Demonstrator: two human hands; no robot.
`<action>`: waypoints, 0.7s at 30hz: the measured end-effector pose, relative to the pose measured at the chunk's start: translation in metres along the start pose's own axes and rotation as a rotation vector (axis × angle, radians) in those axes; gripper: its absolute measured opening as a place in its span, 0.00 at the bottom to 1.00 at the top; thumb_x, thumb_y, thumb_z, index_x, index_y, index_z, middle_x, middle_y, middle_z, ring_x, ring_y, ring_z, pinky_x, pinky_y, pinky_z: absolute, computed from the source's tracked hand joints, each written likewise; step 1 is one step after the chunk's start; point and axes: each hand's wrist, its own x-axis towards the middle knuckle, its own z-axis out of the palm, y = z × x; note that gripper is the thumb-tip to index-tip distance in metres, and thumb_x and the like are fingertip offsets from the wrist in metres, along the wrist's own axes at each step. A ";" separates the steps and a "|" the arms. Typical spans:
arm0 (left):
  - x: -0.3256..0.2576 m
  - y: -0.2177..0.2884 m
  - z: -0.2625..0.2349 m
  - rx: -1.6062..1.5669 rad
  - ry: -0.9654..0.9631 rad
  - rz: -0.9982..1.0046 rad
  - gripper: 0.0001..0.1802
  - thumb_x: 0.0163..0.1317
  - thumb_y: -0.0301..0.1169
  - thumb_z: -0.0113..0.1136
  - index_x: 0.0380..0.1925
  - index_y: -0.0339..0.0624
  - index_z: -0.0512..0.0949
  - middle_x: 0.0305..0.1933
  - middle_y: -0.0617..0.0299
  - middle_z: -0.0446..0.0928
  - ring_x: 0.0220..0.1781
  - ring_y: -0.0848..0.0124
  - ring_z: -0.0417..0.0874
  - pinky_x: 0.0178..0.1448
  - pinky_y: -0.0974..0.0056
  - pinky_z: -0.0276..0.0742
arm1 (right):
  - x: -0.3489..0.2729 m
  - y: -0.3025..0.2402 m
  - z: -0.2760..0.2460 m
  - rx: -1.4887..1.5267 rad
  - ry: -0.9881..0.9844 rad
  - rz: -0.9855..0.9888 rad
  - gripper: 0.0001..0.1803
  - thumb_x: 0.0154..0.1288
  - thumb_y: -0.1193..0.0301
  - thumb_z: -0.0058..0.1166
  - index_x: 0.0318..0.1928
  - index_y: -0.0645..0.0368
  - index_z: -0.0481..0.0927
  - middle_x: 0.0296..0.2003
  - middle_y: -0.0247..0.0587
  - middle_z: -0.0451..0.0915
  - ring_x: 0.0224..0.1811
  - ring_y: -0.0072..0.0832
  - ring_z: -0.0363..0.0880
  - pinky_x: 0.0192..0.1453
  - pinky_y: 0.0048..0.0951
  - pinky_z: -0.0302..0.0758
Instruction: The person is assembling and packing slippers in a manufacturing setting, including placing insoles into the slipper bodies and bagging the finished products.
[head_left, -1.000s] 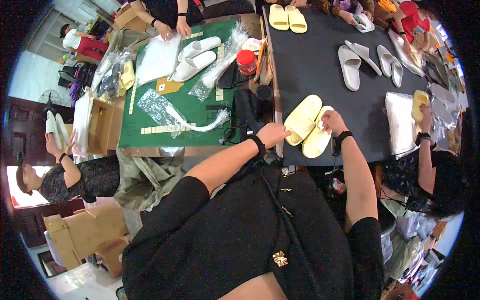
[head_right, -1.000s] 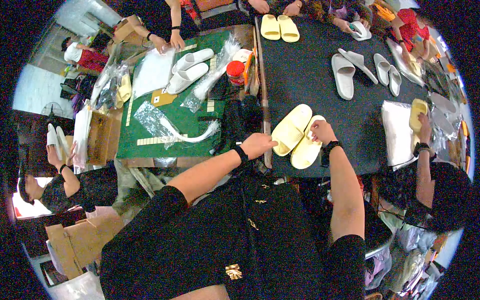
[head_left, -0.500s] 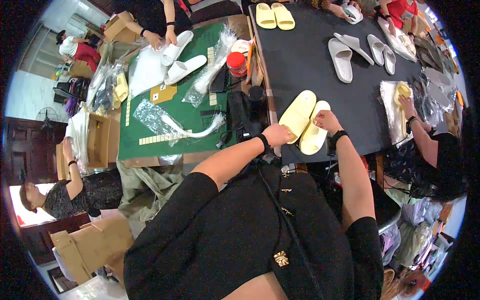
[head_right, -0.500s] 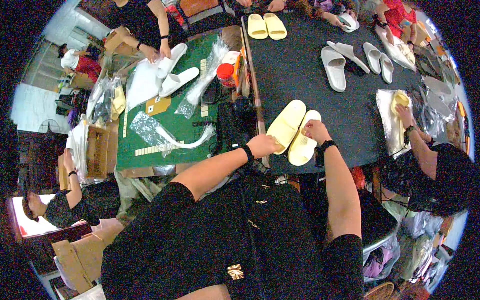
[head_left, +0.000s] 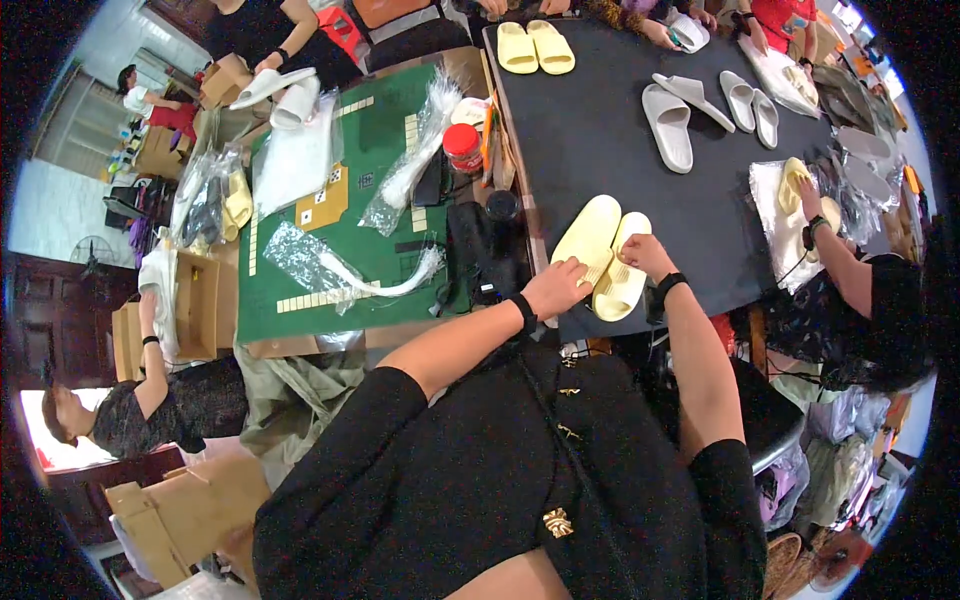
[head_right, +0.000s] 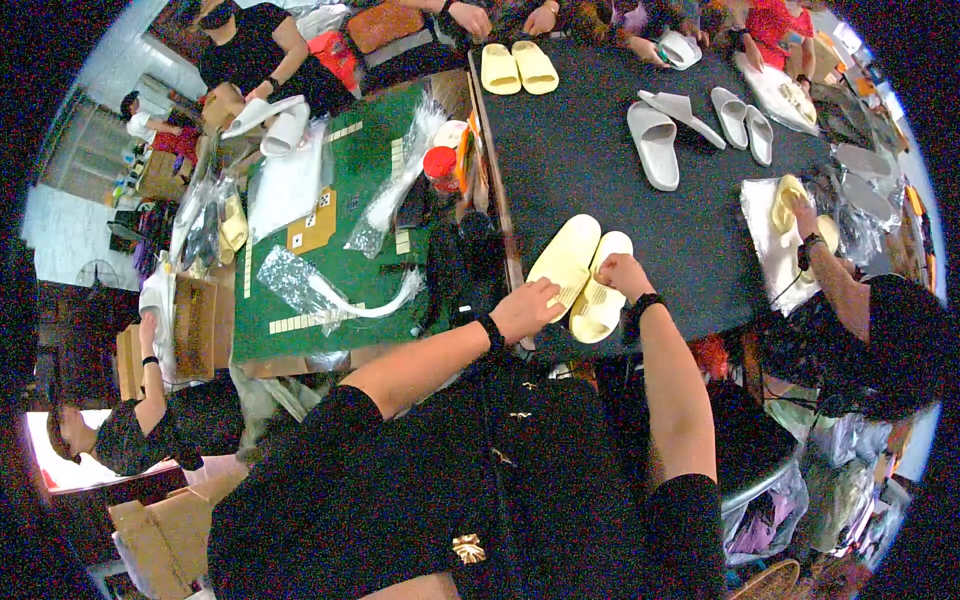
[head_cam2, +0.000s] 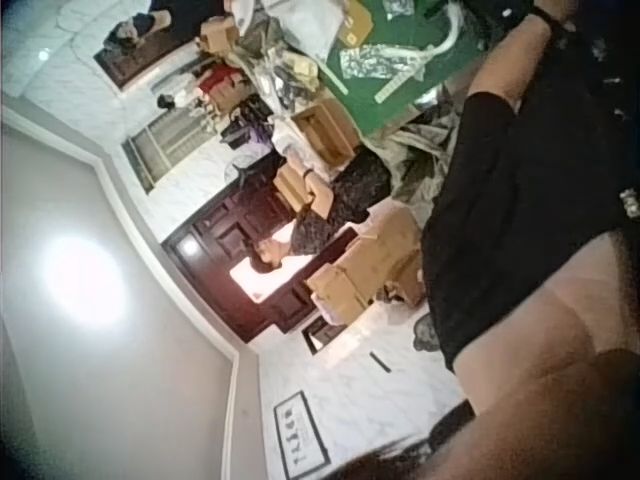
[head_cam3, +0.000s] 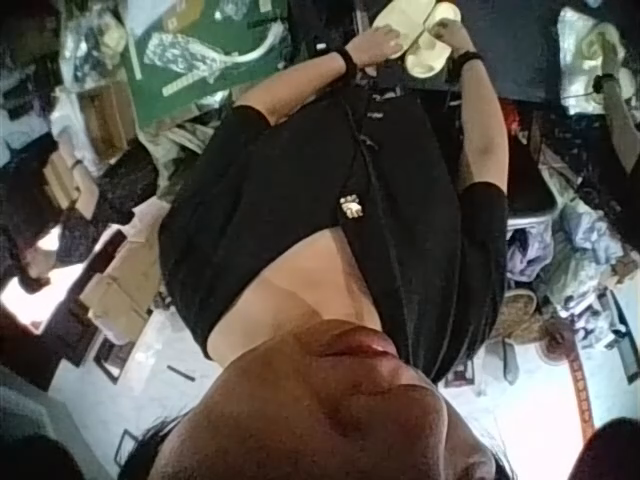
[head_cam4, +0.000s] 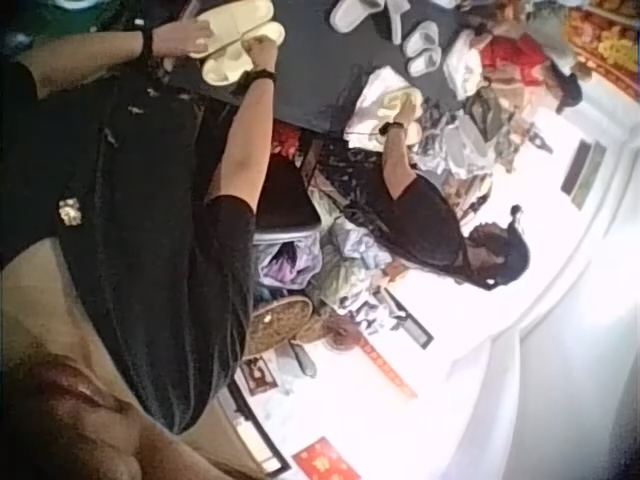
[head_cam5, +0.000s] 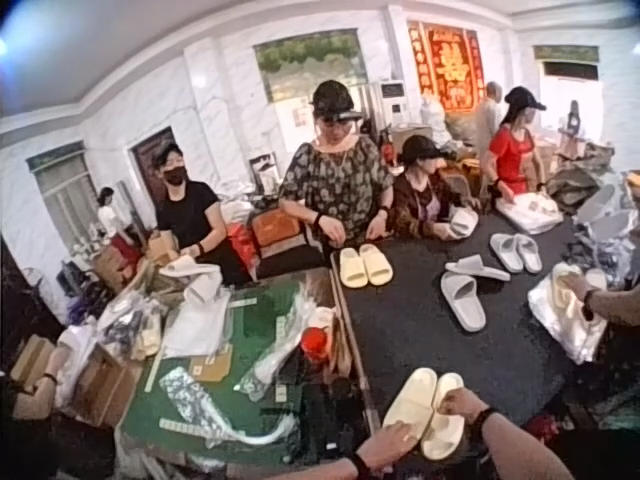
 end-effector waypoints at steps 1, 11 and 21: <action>0.003 0.000 0.001 0.000 0.003 0.006 0.08 0.51 0.27 0.52 0.32 0.40 0.74 0.37 0.55 0.74 0.45 0.62 0.76 0.45 0.60 0.76 | 0.001 -0.001 -0.002 -0.005 -0.014 0.013 0.06 0.55 0.75 0.53 0.29 0.67 0.76 0.22 0.34 0.74 0.23 0.18 0.71 0.29 0.20 0.71; 0.019 0.006 0.046 -0.164 -0.296 0.295 0.07 0.54 0.31 0.49 0.27 0.39 0.73 0.31 0.55 0.73 0.35 0.58 0.78 0.35 0.57 0.79 | 0.012 0.008 -0.010 0.074 -0.036 0.009 0.04 0.59 0.78 0.51 0.32 0.68 0.76 0.25 0.36 0.76 0.25 0.20 0.73 0.31 0.20 0.73; -0.025 -0.005 0.118 -0.502 -0.149 0.038 0.05 0.50 0.27 0.52 0.25 0.37 0.74 0.30 0.48 0.75 0.36 0.51 0.77 0.41 0.52 0.72 | 0.005 0.021 0.021 -0.282 0.045 -0.168 0.08 0.50 0.70 0.61 0.31 0.59 0.80 0.25 0.39 0.81 0.28 0.22 0.78 0.36 0.28 0.76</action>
